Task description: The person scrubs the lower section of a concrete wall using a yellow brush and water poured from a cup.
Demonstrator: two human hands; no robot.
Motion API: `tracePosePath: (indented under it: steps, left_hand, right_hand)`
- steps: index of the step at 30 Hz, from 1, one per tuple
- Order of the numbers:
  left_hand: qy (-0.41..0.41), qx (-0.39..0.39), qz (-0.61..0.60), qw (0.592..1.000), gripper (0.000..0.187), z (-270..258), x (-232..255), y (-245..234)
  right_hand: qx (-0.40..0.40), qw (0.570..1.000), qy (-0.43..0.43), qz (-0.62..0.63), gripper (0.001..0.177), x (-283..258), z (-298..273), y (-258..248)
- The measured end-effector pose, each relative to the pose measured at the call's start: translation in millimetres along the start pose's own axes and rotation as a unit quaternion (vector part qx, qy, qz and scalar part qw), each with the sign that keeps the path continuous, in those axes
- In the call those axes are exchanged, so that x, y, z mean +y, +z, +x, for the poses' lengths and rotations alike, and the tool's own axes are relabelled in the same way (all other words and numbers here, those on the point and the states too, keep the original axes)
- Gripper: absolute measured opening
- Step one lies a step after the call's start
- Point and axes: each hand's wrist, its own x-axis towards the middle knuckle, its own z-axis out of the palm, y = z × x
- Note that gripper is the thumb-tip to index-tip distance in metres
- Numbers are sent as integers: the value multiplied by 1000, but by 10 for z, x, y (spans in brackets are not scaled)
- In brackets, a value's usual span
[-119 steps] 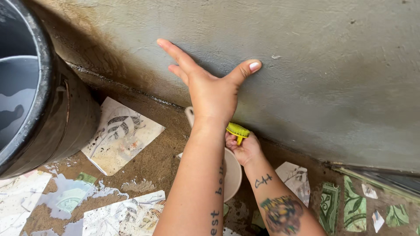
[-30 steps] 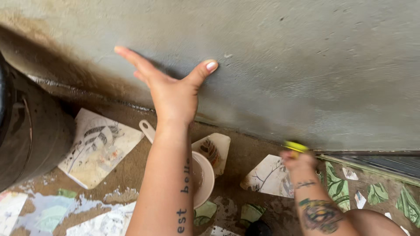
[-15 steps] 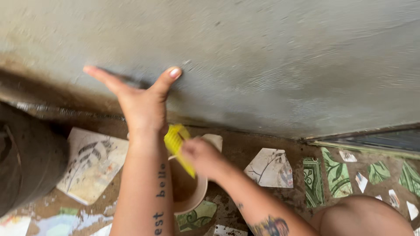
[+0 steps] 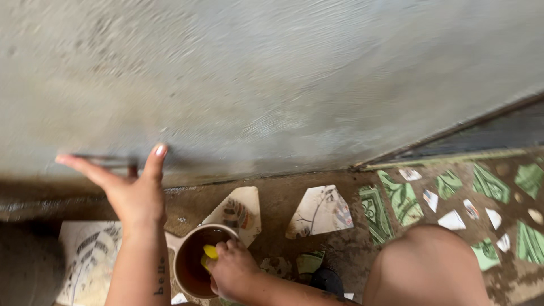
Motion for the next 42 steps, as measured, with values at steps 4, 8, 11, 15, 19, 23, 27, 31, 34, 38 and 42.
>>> tracePosePath:
  steps: [4,8,11,15,19,23,27,31,34,38,42]
  left_hand:
    - [-46,-1,7,999,133,-49,87,-3]
    - [-30,-1,15,999,131,-78,84,2]
    - [-10,-2,5,1000,127,-96,19,-6]
    - [26,-22,-3,999,124,-116,-44,-41]
    - [21,-37,19,999,125,-134,-75,-100]
    - [39,-58,14,997,124,-173,-13,-90]
    - [-91,-9,219,971,131,-230,343,34]
    - [142,-6,258,956,134,-653,958,405]
    - [337,-65,226,912,126,-881,1399,782]
    - [593,-103,363,712,77,-586,1412,1387]
    - [661,-32,453,598,72,-211,1159,1749]
  right_hand:
    - [-18,999,-41,28,39,145,-52,114]
    - [58,995,-65,52,35,215,-17,255]
    - [29,997,-52,48,29,220,16,227]
    - [-2,994,10,107,26,149,-56,83]
    - [125,934,29,333,25,202,-253,-52]
    - [261,421,311,811,23,544,-413,-506]
    - [351,190,231,887,26,1084,-842,-1174]
    - [373,75,184,906,27,1109,-1295,-1799]
    - [369,31,22,929,35,1133,-1451,-2090]
    - [376,29,59,924,33,1651,-1165,-1925]
    - [334,65,140,930,28,2387,-968,-1703]
